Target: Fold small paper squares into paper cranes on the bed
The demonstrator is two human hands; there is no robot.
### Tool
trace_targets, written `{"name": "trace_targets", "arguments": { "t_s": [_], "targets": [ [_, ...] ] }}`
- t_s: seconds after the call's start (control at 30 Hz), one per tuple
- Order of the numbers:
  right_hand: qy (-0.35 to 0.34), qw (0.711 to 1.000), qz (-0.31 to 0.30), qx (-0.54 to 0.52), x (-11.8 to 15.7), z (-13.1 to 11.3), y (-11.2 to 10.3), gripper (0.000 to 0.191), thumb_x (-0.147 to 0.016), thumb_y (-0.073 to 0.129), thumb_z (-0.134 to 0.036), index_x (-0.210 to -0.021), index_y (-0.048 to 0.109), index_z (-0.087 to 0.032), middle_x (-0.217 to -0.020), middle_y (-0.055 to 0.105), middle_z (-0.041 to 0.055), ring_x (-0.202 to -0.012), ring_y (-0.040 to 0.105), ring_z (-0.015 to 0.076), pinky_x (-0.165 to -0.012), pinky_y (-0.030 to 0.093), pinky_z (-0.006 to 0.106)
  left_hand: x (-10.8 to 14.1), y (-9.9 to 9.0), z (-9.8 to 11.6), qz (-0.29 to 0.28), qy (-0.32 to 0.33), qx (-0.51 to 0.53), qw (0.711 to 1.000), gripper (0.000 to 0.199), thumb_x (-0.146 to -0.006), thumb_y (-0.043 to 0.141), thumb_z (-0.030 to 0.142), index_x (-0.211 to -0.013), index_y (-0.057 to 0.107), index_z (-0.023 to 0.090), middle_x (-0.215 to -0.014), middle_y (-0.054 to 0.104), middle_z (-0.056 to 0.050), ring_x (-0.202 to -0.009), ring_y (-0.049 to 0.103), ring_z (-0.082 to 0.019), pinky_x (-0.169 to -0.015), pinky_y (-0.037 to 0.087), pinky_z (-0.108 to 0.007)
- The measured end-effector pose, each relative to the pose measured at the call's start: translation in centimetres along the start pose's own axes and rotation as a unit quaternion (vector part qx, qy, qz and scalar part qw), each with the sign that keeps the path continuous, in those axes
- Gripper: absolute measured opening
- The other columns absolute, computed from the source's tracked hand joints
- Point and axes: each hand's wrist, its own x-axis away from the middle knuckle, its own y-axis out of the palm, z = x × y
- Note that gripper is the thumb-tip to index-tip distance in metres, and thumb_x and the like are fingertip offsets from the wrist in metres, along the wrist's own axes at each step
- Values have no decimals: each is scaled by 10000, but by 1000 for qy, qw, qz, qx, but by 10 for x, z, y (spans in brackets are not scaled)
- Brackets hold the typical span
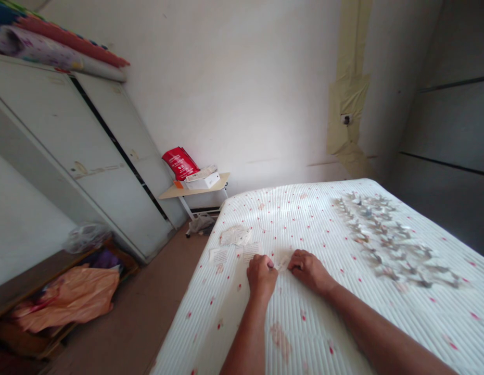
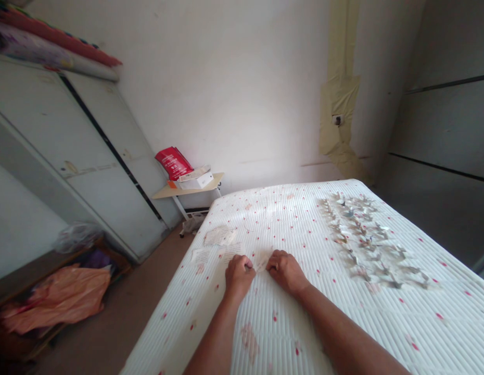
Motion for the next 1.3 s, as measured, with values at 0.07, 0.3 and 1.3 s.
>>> {"name": "trace_targets", "arguments": {
  "t_s": [0.07, 0.3, 1.3],
  "targets": [
    [0, 1000, -3, 0, 0, 0, 0, 241, -659, 465, -27, -636, 649, -181, -706, 591, 23, -725, 536, 139, -660, 382, 222, -1, 0, -1, -4, 0, 1, 1000, 78, -669, 556, 132, -707, 563, 200, -853, 583, -4, -845, 514, -151, -726, 340, -252],
    [-5, 1000, -6, -3, 0, -3, -3, 248, -664, 463, -18, -633, 651, -176, -704, 596, 25, -722, 540, 136, -664, 389, 222, 0, 0, -3, -7, 4, 16, 1000, 128, -661, 525, 90, -710, 573, 199, -862, 585, -10, -858, 515, -150, -746, 351, -244],
    [10, 1000, -11, 3, -1, -6, -5, 247, -676, 468, -25, -629, 654, -181, -715, 590, 24, -728, 541, 137, -662, 391, 222, 4, -5, 2, -22, -1, -11, 1000, 127, -686, 557, 144, -794, 571, 211, -934, 581, -5, -921, 508, -162, -764, 345, -261]
  ]
}}
